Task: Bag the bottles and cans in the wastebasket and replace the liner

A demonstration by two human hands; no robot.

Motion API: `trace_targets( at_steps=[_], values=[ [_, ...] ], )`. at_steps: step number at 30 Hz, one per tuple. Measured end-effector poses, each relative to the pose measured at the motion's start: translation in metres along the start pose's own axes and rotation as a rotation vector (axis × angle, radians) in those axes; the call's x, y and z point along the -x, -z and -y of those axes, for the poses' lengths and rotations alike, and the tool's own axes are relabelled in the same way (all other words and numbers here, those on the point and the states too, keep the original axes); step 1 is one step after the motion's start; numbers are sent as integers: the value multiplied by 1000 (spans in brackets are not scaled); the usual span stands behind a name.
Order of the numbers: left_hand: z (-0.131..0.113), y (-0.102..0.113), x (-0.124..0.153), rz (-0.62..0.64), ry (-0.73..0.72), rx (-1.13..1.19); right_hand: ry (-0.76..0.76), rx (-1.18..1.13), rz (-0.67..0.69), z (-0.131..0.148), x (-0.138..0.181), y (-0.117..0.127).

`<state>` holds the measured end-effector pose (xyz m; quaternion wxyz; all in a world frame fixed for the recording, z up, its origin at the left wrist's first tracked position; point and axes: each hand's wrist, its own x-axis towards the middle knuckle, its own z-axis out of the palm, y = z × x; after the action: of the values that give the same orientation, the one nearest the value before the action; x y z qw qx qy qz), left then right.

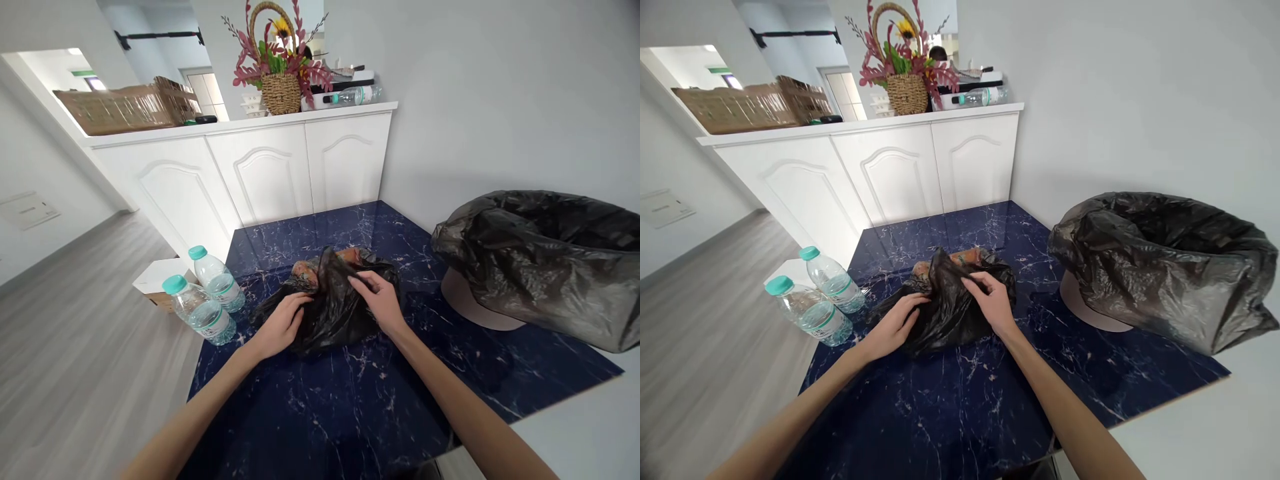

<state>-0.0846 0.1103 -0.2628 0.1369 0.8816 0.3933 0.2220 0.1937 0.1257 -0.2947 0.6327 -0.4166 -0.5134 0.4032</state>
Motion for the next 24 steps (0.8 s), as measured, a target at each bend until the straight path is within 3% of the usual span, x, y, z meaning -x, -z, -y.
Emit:
trace_targets(
  at_steps=[7, 17, 21, 24],
  values=[
    [16, -4, -38, -10, 4, -177, -201, -444, -97, -1, -15, 18],
    [8, 5, -99, 168, -112, -353, -290, -654, -113, -4, -22, 30],
    [-3, 9, -102, 179, -115, -335, -276, -674, -140, -8, -26, 35],
    [-17, 23, -93, 173, -99, -284, -270, -673, -162, -13, -28, 38]
  ],
)
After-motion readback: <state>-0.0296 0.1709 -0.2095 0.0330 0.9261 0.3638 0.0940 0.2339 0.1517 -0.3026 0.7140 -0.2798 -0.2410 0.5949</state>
